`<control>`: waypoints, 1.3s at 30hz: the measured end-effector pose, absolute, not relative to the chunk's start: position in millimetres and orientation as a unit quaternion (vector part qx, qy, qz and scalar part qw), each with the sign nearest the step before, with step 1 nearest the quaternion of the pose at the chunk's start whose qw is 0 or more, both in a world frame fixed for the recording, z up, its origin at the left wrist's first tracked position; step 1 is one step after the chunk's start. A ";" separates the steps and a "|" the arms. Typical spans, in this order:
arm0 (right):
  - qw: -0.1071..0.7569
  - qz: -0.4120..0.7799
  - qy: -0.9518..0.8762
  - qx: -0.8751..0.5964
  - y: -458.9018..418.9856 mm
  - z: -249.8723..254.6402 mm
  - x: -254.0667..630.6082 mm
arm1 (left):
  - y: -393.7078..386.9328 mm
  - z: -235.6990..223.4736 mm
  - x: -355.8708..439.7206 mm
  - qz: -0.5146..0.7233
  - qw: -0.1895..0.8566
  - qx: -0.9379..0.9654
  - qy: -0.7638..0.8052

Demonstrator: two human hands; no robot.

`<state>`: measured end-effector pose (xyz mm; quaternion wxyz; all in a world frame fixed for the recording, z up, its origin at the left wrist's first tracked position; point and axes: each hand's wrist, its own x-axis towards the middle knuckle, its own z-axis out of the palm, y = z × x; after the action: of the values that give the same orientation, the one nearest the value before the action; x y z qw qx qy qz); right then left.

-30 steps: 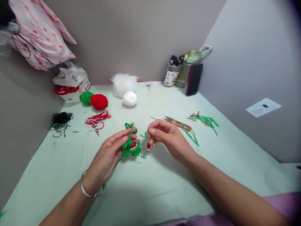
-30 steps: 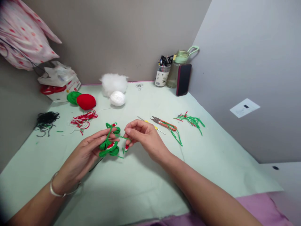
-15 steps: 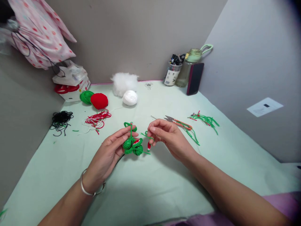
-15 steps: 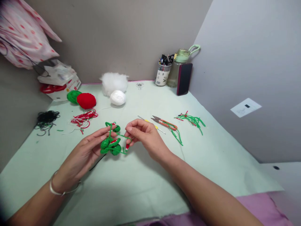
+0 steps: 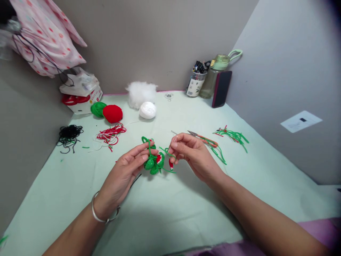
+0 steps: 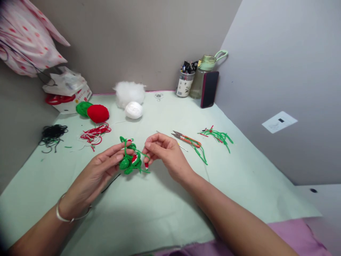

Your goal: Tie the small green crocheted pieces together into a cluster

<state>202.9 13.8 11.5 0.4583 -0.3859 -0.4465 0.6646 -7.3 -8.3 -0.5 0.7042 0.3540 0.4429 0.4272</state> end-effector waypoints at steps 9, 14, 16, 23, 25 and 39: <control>0.455 0.662 -0.453 -0.387 13.1 12.2 201.0 | -9.1 0.9 -3.5 0.433 0.699 0.369 0.433; 0.462 0.652 -0.464 -0.383 11.4 12.4 199.6 | -10.6 -5.3 -3.5 0.436 0.675 0.396 0.444; 0.462 0.646 -0.473 -0.381 10.2 11.7 199.0 | -11.1 -7.3 -3.7 0.431 0.679 0.396 0.444; 0.442 0.655 -0.484 -0.376 6.4 11.2 193.0 | -12.2 -8.9 -3.3 0.413 0.692 0.397 0.438; 0.439 0.655 -0.483 -0.380 6.3 11.5 191.4 | -12.7 -8.4 -3.0 0.412 0.694 0.395 0.437; 0.443 0.649 -0.480 -0.390 6.6 7.9 189.8 | -13.3 -9.4 -0.7 0.403 0.714 0.403 0.406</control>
<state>189.8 6.6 7.9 0.4430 -0.3900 -0.4803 0.6488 -0.7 -13.3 -9.4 0.7145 0.4033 0.4057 0.4028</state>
